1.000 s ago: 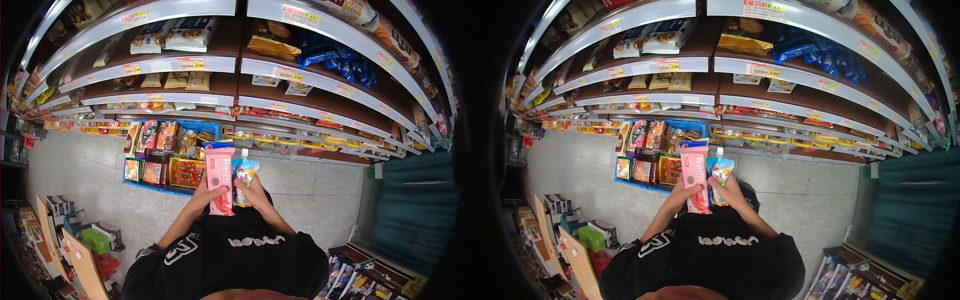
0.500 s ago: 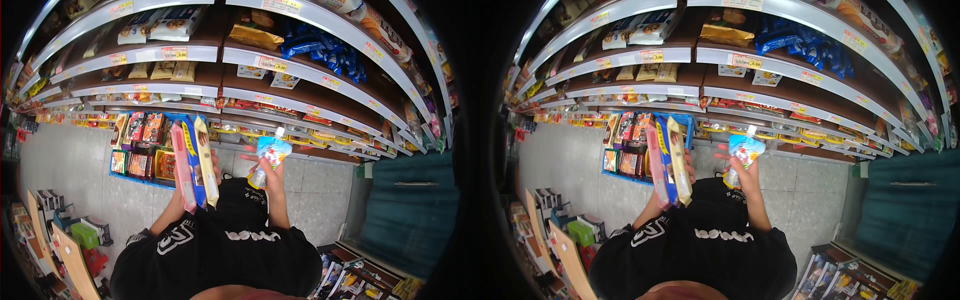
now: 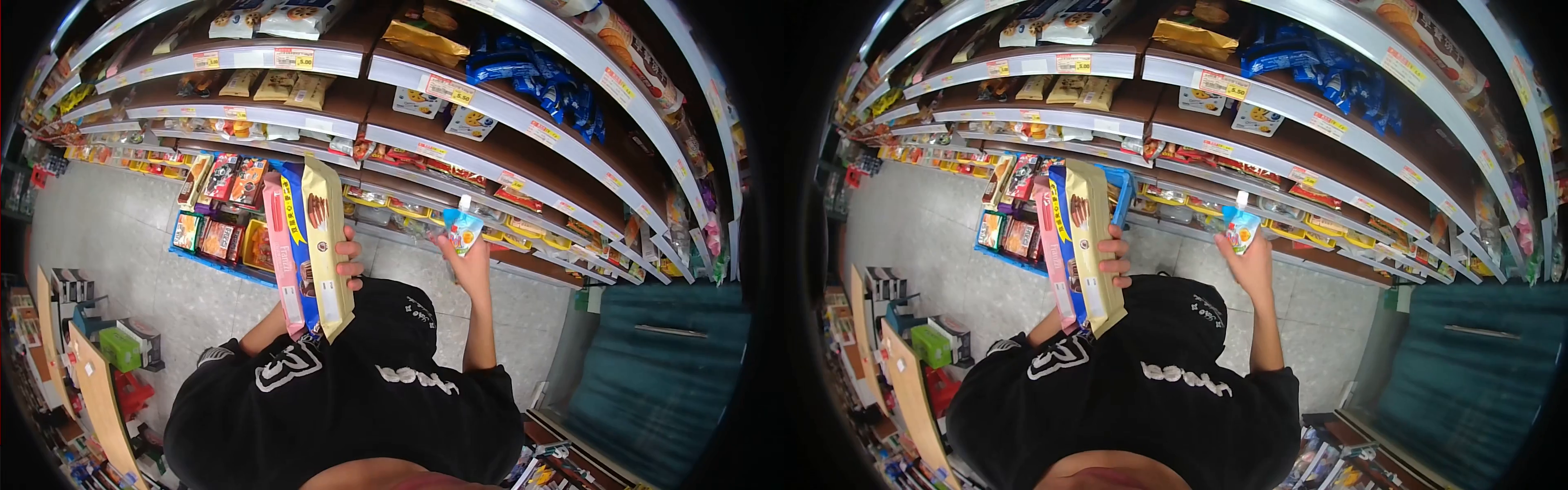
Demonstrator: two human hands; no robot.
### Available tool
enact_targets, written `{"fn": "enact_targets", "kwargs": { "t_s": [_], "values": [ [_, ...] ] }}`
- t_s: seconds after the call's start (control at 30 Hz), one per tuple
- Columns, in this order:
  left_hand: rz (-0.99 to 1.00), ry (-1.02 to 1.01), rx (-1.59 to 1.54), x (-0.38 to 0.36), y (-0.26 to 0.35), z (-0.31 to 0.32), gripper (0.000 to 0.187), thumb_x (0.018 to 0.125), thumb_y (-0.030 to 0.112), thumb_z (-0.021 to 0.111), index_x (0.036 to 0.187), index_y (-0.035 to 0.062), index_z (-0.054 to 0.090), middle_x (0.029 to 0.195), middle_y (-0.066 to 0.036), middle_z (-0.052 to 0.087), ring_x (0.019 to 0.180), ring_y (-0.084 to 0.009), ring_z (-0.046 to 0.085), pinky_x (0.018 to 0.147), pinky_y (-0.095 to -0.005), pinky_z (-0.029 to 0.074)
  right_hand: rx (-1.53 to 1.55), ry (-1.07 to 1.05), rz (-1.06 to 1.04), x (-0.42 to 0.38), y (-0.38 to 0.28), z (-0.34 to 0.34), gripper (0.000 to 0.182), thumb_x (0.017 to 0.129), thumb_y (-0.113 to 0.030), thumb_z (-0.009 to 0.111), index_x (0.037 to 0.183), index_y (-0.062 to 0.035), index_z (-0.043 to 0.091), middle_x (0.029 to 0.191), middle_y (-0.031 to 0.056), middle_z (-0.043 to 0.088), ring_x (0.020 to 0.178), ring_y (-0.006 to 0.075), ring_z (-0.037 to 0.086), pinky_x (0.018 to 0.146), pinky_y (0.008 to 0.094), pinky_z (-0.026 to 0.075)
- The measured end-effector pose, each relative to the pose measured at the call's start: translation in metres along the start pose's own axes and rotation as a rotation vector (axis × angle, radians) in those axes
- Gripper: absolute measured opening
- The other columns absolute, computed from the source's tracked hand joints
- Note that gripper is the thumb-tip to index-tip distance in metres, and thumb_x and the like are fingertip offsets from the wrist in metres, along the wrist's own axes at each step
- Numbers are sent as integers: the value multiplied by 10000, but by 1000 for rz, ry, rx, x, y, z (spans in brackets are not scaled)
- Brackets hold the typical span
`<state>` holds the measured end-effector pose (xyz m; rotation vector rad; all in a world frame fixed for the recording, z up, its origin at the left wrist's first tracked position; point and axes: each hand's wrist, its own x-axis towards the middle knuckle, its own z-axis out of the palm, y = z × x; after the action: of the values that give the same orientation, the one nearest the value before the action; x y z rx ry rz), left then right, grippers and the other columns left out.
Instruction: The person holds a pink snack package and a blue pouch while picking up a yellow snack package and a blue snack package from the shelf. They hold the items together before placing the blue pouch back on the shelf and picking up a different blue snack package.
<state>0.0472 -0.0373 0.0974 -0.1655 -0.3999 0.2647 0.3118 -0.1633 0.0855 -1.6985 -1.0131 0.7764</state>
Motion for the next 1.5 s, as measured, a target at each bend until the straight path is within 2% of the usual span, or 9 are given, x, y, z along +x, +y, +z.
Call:
{"fn": "enact_targets", "kwargs": {
  "t_s": [0.07, 0.1, 0.33, 0.53, 0.93, 1.03, 1.17, 1.23, 1.5],
  "values": [
    [2, -9, 27, 3, -6, 2, 670, 856, 510, 599, 1346, 89, 423, 1034, -10, 499, 931, -211, 518, 887, -446, 405, -590, 303, -159, 7, 0, -10, 500, 798, -364, 748, 1044, 16, 537, 843, 223, 661, 735, 370, 663, 635, 430, 502],
    [6, -12, 53, 4, -9, 2, 649, 864, 505, 590, 1336, 90, 429, 1020, -11, 498, 918, -210, 521, 880, -443, 410, -584, 343, -128, 10, -3, -15, 544, 770, -411, 758, 1022, 12, 529, 823, 264, 638, 771, 468, 615, 661, 483, 484],
    [6, -59, 124, -3, -27, 6, 461, 927, 444, 531, 1263, 135, 465, 914, 27, 482, 820, -171, 540, 823, -394, 424, -702, 426, -121, 29, 14, -47, 565, 777, -424, 751, 1059, 6, 518, 800, 253, 646, 766, 449, 632, 657, 476, 486],
    [63, -89, 112, -11, -42, -4, 524, 900, 497, 554, 1253, 118, 472, 916, 1, 487, 787, -177, 525, 786, -362, 433, -649, 375, -66, 37, 19, -55, 534, 781, -431, 744, 997, 8, 531, 808, 250, 650, 774, 449, 631, 652, 481, 481],
    [180, -66, 147, -24, -66, -14, 551, 867, 519, 593, 1219, 117, 456, 882, 0, 470, 764, -177, 525, 763, -369, 447, -669, 273, -53, 57, 50, -51, 580, 792, -445, 726, 1128, -9, 543, 841, 264, 658, 790, 463, 633, 666, 496, 482],
    [182, -92, 146, -24, -67, -15, 558, 860, 525, 601, 1214, 119, 454, 878, 2, 464, 764, -175, 524, 764, -369, 449, -718, 292, -195, 62, 56, -49, 502, 822, -404, 717, 1051, 3, 532, 727, 216, 654, 678, 372, 671, 611, 438, 497],
    [197, -116, 148, -24, -70, -14, 557, 856, 522, 606, 1212, 122, 451, 876, 3, 460, 765, -174, 524, 765, -370, 449, -729, 275, -128, 64, 53, -49, 531, 818, -427, 714, 1059, 8, 531, 778, 232, 661, 739, 391, 669, 649, 453, 493],
    [193, -69, 186, -21, -70, -7, 393, 896, 446, 578, 1126, 150, 462, 846, 33, 465, 750, -146, 543, 771, -356, 449, -715, 276, -106, 64, 49, -50, 549, 815, -435, 715, 1074, 12, 531, 797, 238, 663, 765, 399, 669, 664, 455, 493],
    [249, -21, 159, -31, -72, -10, 528, 879, 497, 577, 1215, 113, 438, 898, -4, 465, 783, -188, 525, 763, -373, 434, -717, 323, -62, 74, 59, -64, 592, 838, -460, 676, 1147, 27, 544, 924, 277, 661, 889, 440, 642, 744, 477, 485]
  ]
}}
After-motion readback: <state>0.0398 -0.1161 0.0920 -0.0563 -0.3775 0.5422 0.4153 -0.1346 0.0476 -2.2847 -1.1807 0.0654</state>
